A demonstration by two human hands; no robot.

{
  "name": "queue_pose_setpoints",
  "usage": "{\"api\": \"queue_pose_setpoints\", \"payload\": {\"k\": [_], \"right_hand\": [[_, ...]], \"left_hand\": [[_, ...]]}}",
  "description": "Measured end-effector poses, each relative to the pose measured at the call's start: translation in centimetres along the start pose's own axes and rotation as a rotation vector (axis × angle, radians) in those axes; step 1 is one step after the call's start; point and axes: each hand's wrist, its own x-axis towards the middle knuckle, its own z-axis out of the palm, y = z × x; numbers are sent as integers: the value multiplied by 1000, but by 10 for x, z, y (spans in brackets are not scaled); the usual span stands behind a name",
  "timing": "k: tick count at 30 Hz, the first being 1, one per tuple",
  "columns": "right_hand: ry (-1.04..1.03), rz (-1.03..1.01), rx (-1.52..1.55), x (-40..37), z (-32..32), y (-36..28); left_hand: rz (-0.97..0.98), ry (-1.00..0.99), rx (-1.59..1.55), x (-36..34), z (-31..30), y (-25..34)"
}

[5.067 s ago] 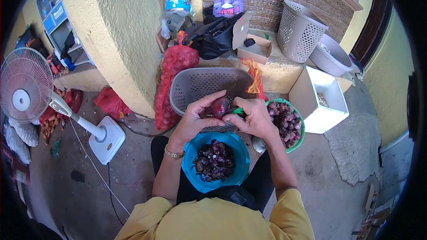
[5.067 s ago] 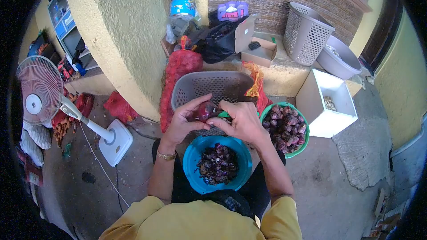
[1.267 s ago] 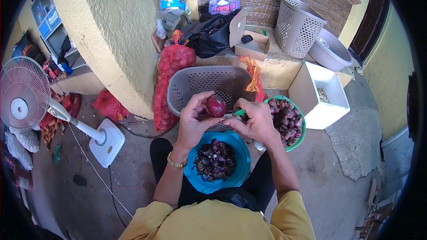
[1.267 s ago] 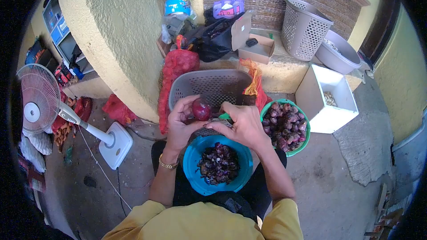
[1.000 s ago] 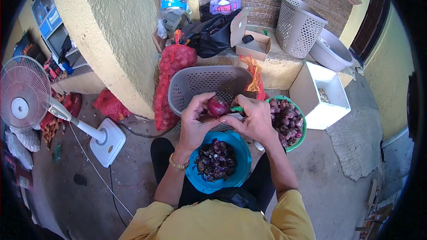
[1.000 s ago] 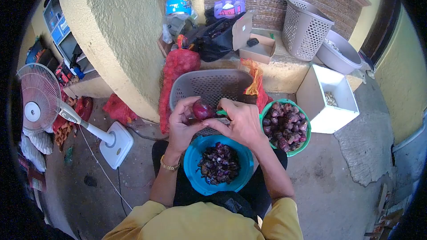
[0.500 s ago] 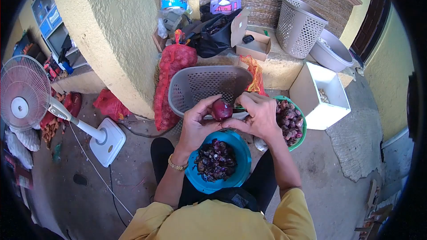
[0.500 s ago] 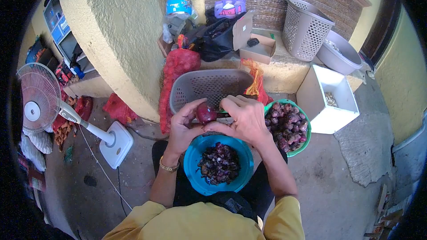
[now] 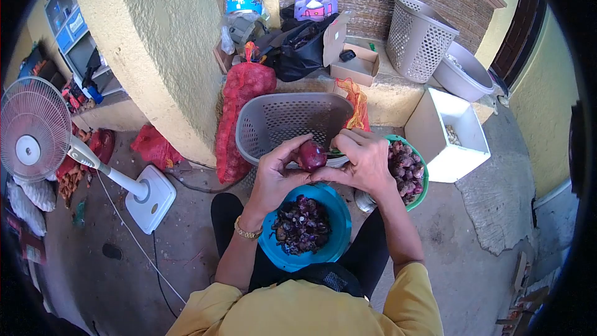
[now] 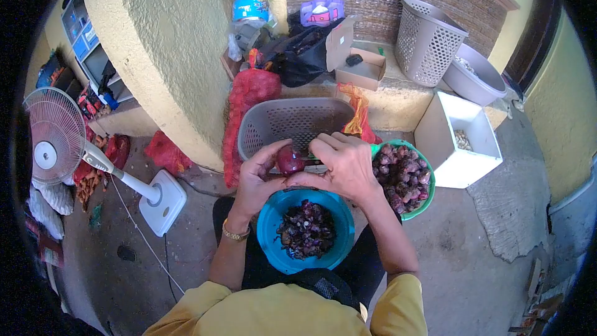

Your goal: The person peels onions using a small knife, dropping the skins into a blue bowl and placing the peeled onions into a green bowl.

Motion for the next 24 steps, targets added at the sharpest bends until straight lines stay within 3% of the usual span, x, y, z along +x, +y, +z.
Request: {"api": "queue_pose_setpoints", "payload": {"k": [24], "right_hand": [[-14, -65, -43, -3, 0, 6]], "left_hand": [[6, -32, 126, 2, -4, 12]]}}
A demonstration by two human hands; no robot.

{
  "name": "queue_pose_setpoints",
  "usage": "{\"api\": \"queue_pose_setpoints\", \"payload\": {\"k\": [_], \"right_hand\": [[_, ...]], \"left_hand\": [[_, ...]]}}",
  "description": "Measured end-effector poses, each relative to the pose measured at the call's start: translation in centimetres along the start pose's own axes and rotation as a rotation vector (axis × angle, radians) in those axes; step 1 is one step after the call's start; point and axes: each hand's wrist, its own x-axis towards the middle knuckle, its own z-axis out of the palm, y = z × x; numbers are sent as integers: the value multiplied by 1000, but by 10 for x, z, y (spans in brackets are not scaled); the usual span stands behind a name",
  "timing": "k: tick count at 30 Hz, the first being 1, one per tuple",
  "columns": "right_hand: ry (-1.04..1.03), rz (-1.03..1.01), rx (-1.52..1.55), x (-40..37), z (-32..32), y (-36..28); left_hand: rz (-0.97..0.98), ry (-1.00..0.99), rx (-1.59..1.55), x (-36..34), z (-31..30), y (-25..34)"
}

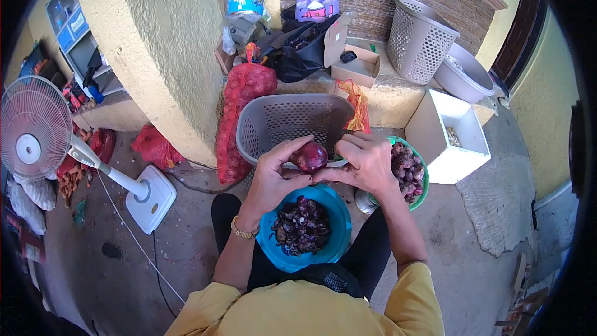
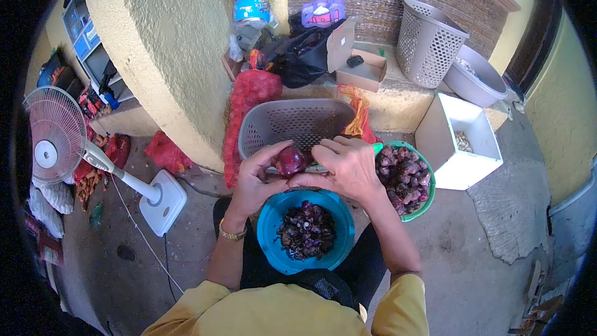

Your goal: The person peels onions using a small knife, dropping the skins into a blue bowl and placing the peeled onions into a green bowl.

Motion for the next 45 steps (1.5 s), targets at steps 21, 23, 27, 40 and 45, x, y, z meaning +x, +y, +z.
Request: {"api": "queue_pose_setpoints", "payload": {"k": [21, 23, 27, 40, 45], "right_hand": [[-32, 32, 2, -2, 1, 2], [4, 43, 16, 0, 0, 1], [47, 58, 53, 5, -1, -3], [-8, 51, 9, 1, -3, -3], [149, 51, 44, 2, 5, -1]], "left_hand": [[40, 31, 115, -1, -1, 1], [43, 40, 18, -2, 1, -2], [7, 12, -90, -3, 2, -2], [-3, 13, -124, -3, 3, -5], [-14, 9, -150, -3, 5, -5]]}}
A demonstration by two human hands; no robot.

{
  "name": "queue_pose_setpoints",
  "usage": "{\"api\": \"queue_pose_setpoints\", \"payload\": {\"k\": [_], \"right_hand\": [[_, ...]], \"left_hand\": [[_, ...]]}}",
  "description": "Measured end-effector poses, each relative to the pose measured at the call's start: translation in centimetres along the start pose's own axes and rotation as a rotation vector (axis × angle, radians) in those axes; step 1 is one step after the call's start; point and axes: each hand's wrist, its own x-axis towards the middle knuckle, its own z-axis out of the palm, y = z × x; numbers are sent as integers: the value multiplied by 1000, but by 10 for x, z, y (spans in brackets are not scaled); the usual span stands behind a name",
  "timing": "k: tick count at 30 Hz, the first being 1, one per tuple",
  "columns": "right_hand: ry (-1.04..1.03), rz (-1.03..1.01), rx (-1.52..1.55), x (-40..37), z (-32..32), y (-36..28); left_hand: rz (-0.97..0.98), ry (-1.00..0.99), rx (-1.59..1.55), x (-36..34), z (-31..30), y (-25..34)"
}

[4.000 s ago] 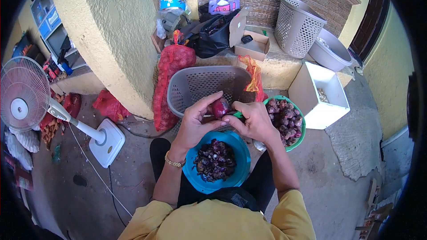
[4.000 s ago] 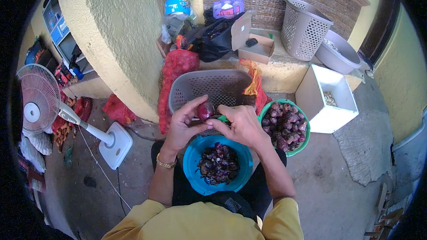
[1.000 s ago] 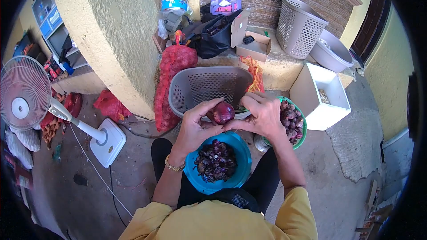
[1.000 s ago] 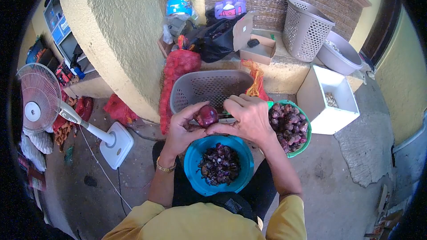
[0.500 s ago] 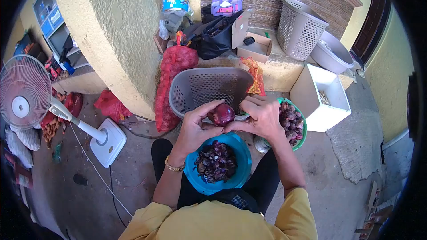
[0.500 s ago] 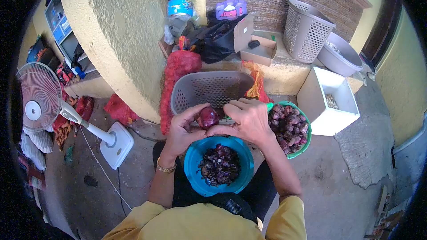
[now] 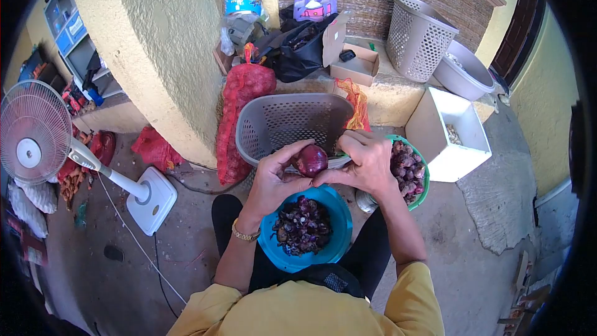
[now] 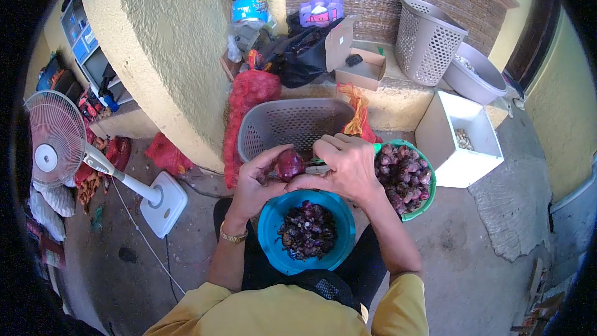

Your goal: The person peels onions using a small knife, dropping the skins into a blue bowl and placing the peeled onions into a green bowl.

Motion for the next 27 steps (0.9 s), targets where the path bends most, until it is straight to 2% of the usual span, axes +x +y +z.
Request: {"api": "queue_pose_setpoints", "payload": {"k": [4, 9, 16, 22, 24, 27], "right_hand": [[-123, 26, -17, -1, -6, -2], [-42, 38, 33, 0, -4, -4], [-95, -4, -4, -3, -4, -3], [48, -57, -4, -2, 3, -2], [-82, -12, -32, -3, -4, -4], [-129, 23, 48, 4, -13, -6]], "left_hand": [[20, -15, -8, 0, -1, -2], [42, -41, -44, 0, 0, -4], [-1, -39, -120, -1, -1, -7], [-15, -37, -132, -1, -1, -7], [-9, -34, -119, -1, -2, -5], [-35, -98, -153, -2, -5, 4]]}}
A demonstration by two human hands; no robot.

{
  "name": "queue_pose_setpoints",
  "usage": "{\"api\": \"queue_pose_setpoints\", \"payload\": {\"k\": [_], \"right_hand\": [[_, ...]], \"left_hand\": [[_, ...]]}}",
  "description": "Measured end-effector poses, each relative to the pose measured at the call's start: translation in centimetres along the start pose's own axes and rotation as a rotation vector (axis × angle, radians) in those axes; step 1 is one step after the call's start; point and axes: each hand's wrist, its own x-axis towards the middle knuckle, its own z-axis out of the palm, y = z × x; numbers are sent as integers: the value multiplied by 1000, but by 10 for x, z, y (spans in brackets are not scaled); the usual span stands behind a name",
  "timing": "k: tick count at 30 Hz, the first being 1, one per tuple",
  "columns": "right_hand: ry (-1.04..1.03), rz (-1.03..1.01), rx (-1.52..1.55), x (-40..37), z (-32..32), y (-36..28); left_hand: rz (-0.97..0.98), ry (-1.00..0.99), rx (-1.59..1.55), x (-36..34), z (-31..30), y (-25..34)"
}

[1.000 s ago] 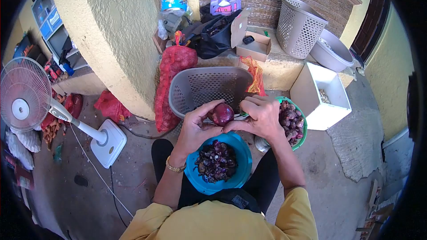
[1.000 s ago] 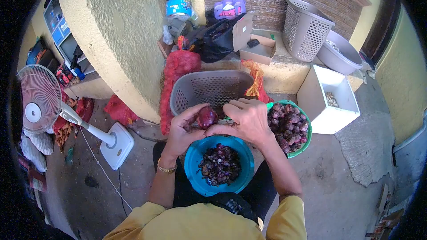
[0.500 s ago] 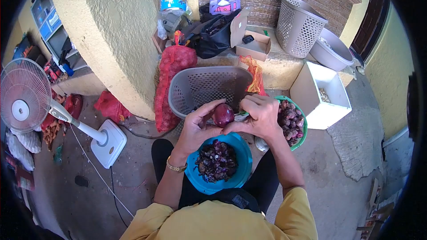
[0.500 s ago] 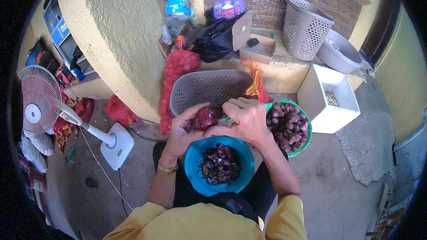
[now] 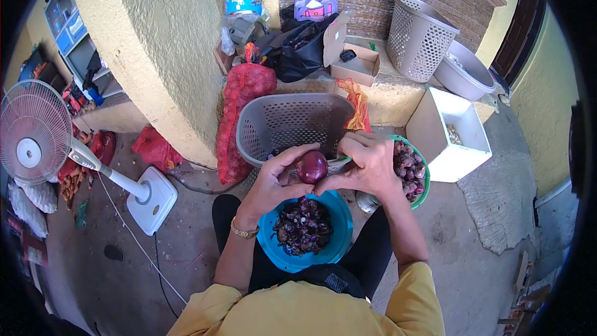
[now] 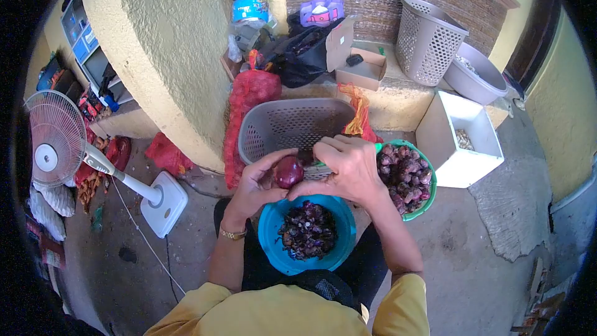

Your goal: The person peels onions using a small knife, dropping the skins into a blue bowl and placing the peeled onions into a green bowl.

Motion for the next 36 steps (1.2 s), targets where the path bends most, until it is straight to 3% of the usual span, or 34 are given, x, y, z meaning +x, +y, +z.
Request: {"api": "queue_pose_setpoints", "payload": {"k": [2, 6, 12, 17, 26, 30, 36], "right_hand": [[-59, -50, 36, 6, -6, 3], [-106, -171, 102, 12, -8, 7], [-254, -171, 108, 18, -13, 3], [-244, -206, 122, 16, -9, 5], [-198, -253, 4, 9, -9, 8], [-103, -225, 31, 11, -8, 8], [-134, -267, -12, 11, -9, 8]], "left_hand": [[-127, -71, 21, -1, -3, 4], [-186, -89, -85, -2, -3, 7], [-243, -154, -41, -3, -4, 7], [-226, -238, -80, -3, -9, 8], [-233, -163, -32, 0, 3, 13], [-250, -181, -12, 1, -1, 13], [-220, -231, -30, 0, -4, 10]]}}
